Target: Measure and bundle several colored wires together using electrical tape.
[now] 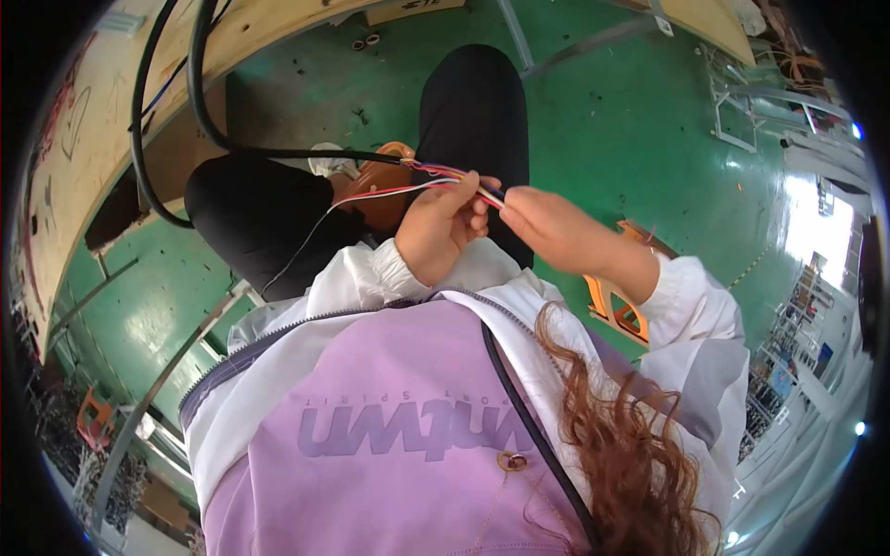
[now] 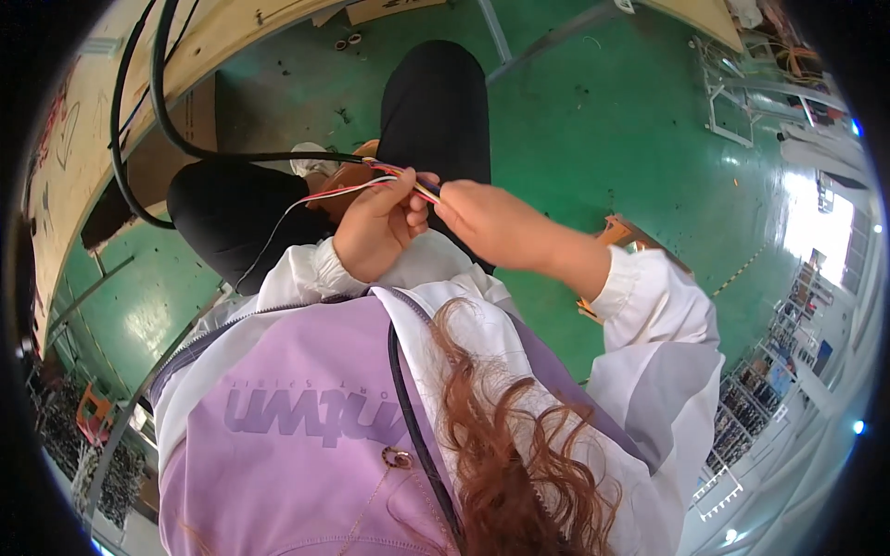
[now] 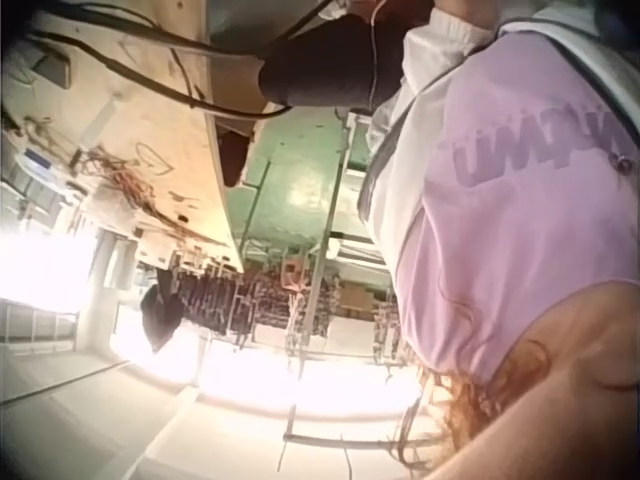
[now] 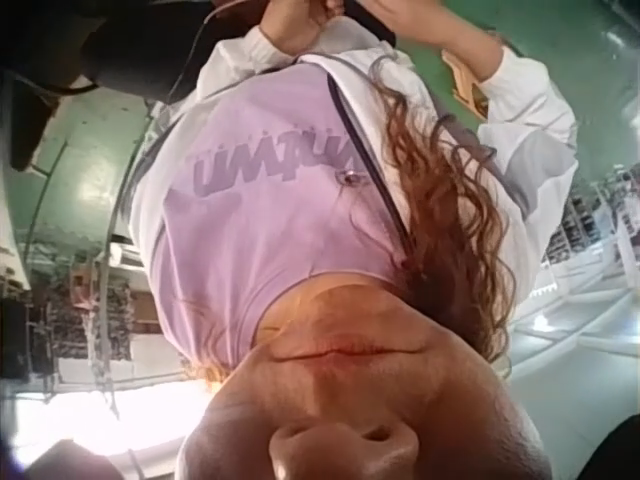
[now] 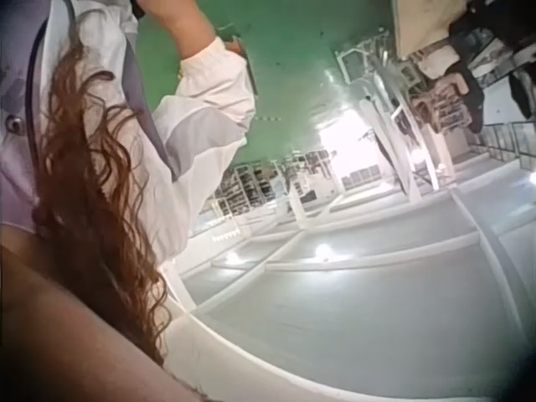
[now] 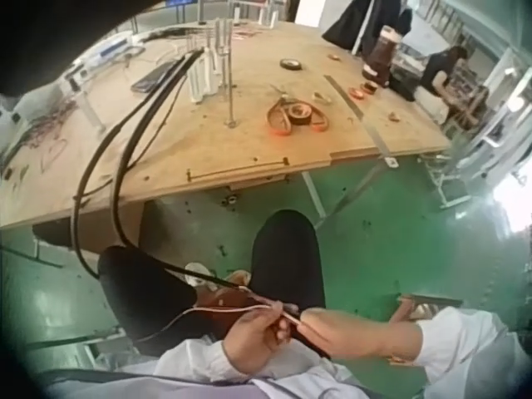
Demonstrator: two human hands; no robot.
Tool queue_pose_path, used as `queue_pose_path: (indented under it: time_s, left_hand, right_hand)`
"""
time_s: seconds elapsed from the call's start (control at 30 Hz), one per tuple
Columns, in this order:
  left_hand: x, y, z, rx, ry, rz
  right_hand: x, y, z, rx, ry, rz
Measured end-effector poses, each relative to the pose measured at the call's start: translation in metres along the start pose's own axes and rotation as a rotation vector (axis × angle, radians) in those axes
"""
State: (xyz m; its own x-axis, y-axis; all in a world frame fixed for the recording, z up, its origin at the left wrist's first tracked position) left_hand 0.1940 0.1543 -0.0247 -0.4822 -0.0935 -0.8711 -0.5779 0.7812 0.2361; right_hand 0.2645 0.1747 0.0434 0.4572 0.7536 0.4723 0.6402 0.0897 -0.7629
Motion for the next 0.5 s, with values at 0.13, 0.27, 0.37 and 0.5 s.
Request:
queue_pose_path:
  time_s: [0.13,0.27,0.37,0.5]
  left_hand:
    - [0.014,-0.009,-0.003,0.023,0.076,0.050]
    - [0.009,-0.017,-0.003,0.133,-0.040,0.094]
    - [0.008,-0.021,-0.002,0.163,-0.051,0.068]
    - [0.015,-0.048,0.002,0.244,-0.086,-0.036]
  right_hand:
    - [-0.018,0.006,-0.003,-0.062,0.084,0.047]
    - [-0.018,0.008,-0.009,-0.106,0.187,-0.015]
    - [-0.019,0.005,-0.012,-0.081,0.194,-0.030]
    - [-0.031,0.017,-0.024,-0.153,0.157,0.012]
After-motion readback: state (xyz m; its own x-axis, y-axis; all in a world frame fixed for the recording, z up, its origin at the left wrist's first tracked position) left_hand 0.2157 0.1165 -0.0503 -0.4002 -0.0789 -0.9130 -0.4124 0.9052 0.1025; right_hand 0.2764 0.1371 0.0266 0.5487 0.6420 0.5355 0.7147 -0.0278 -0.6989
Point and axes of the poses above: each hand's wrist, its own z-axis towards the middle knuckle, its own x-axis out of the back of the hand, y = z × x, the point moved 9 cm from there along z, towards the middle knuckle, and after that the axes turned 6 degrees about -y, right-handed, at the moved point
